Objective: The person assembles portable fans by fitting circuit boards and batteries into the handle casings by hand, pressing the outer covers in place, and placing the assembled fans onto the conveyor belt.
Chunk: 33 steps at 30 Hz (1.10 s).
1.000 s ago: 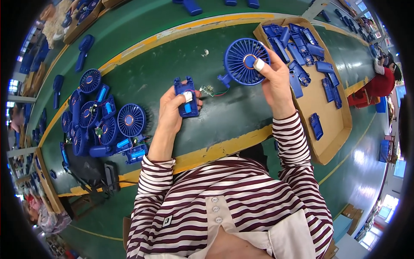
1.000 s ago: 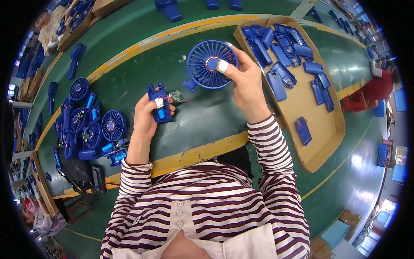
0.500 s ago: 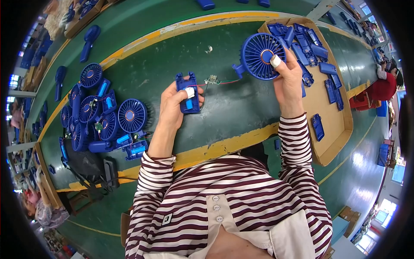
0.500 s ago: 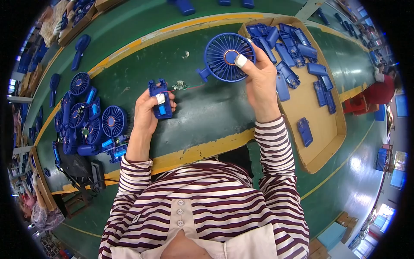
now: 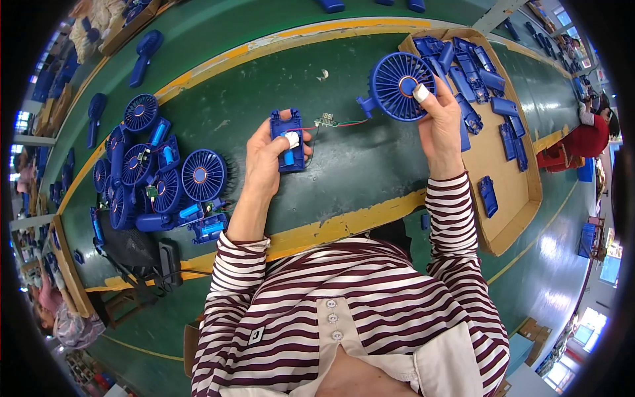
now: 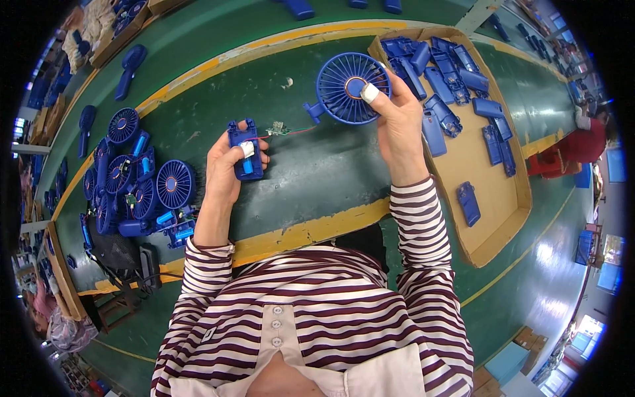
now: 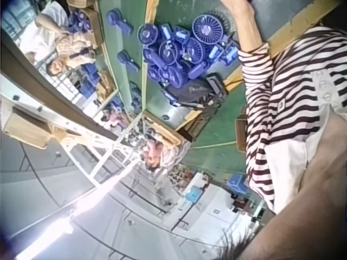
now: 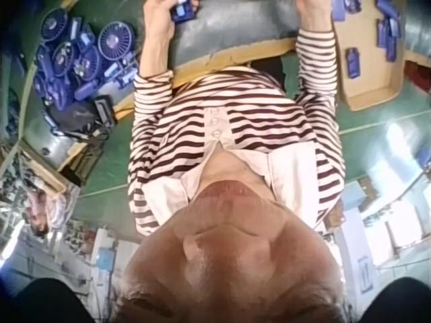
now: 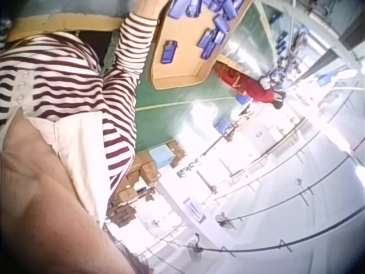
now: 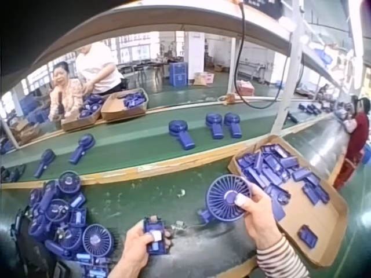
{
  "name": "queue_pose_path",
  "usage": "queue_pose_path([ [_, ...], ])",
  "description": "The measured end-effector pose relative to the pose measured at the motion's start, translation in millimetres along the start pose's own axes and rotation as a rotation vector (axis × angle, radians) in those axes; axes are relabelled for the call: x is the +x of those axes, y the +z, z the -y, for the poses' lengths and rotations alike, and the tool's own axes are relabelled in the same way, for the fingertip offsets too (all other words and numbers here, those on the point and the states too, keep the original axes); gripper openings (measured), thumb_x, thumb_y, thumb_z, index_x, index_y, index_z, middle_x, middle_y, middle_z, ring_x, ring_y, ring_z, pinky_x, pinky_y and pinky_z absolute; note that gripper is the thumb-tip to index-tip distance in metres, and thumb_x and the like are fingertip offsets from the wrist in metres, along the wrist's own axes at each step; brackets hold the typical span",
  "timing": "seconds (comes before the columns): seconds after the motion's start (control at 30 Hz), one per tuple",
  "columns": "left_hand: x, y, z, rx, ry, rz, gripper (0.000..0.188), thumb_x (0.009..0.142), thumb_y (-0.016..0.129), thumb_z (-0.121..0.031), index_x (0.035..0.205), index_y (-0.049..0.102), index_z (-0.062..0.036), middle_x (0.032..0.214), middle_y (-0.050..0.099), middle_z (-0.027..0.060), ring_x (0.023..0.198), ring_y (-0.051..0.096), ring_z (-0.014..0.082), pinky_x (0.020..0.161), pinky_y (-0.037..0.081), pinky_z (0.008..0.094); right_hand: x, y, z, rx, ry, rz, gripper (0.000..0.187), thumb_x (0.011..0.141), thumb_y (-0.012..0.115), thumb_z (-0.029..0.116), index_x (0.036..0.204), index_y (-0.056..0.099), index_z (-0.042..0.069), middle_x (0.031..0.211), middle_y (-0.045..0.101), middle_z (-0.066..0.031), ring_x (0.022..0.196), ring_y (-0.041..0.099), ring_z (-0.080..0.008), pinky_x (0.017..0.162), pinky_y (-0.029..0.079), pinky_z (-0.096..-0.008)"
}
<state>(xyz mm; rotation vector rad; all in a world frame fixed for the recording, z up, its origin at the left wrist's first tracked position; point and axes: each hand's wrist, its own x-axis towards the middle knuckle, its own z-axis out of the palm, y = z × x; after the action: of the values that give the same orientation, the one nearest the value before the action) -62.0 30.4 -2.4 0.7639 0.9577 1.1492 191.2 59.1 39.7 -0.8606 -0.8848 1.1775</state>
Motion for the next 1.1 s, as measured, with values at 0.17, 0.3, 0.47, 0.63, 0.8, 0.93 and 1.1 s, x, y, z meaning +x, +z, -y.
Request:
queue_pose_path([
  [0.17, 1, -3, 2, -0.001, 0.0, -0.01, 0.049, 0.071, 0.041, 0.0, 0.12, 0.042, 0.0002, 0.088, 0.061, 0.0191, 0.068, 0.062, 0.0225, 0.061, 0.053, 0.0304, -1, 1, -4, -0.016, 0.015, 0.003, 0.038, 0.081, 0.058, 0.003, 0.117, 0.048, -0.004, 0.104, 0.059, -0.0076, 0.091, 0.057, -0.013, 0.081, 0.046, -0.0259],
  [0.3, 2, -2, 2, -0.1, -0.011, 0.009, 0.05, 0.072, 0.04, -0.004, 0.122, 0.04, -0.0004, 0.092, 0.06, 0.0201, 0.07, 0.062, 0.024, 0.062, 0.053, 0.0325, -1, 2, -13, -0.001, 0.138, 0.053, 0.038, 0.081, 0.057, 0.006, 0.116, 0.048, -0.004, 0.103, 0.06, -0.0083, 0.093, 0.057, -0.0134, 0.083, 0.046, -0.0262],
  [0.47, 5, -7, 1, -0.152, 0.015, -0.019, 0.047, 0.073, 0.037, -0.004, 0.119, 0.045, 0.003, 0.091, 0.06, 0.0192, 0.071, 0.062, 0.0247, 0.063, 0.053, 0.033, -1, 7, -25, -0.142, 0.226, -0.014, 0.049, 0.074, 0.063, 0.004, 0.119, 0.047, -0.007, 0.096, 0.059, -0.006, 0.083, 0.056, -0.0109, 0.07, 0.043, -0.0199],
  [0.63, 10, -13, -1, 0.018, 0.183, -0.197, 0.036, 0.076, 0.043, 0.002, 0.11, 0.054, 0.0039, 0.09, 0.061, 0.0128, 0.072, 0.061, 0.0176, 0.066, 0.051, 0.0268, -5, 22, -29, -0.203, 0.313, -0.023, 0.052, 0.073, 0.063, 0.004, 0.12, 0.044, -0.009, 0.099, 0.059, -0.0093, 0.083, 0.056, -0.011, 0.069, 0.044, -0.0211],
  [0.8, 0, 15, -25, 0.218, 0.363, -0.134, 0.024, 0.077, 0.051, 0.006, 0.099, 0.06, 0.0046, 0.09, 0.062, 0.0073, 0.083, 0.058, 0.0108, 0.073, 0.046, 0.0219, -10, 36, -36, -0.221, 0.317, 0.042, 0.054, 0.073, 0.063, 0.005, 0.121, 0.044, -0.009, 0.099, 0.059, -0.0101, 0.082, 0.056, -0.0118, 0.066, 0.044, -0.0214],
  [0.93, 9, 32, -43, 0.669, 0.554, 0.041, 0.026, 0.075, 0.051, 0.001, 0.099, 0.062, 0.0001, 0.081, 0.061, 0.0077, 0.077, 0.059, 0.0135, 0.069, 0.045, 0.0222, -14, 43, -46, -0.18, 0.312, 0.088, 0.055, 0.072, 0.064, 0.005, 0.12, 0.043, -0.009, 0.098, 0.059, -0.0109, 0.082, 0.056, -0.0125, 0.066, 0.044, -0.0216],
  [1.1, 13, 54, -63, 1.272, 0.516, 0.178, 0.029, 0.067, 0.048, -0.002, 0.092, 0.064, -0.0041, 0.084, 0.062, 0.0152, 0.082, 0.057, 0.0342, 0.076, 0.045, 0.0413, -23, 53, -48, -0.216, 0.32, 0.159, 0.05, 0.071, 0.061, -0.001, 0.117, 0.045, -0.009, 0.099, 0.058, -0.0109, 0.084, 0.056, -0.013, 0.068, 0.044, -0.0224],
])
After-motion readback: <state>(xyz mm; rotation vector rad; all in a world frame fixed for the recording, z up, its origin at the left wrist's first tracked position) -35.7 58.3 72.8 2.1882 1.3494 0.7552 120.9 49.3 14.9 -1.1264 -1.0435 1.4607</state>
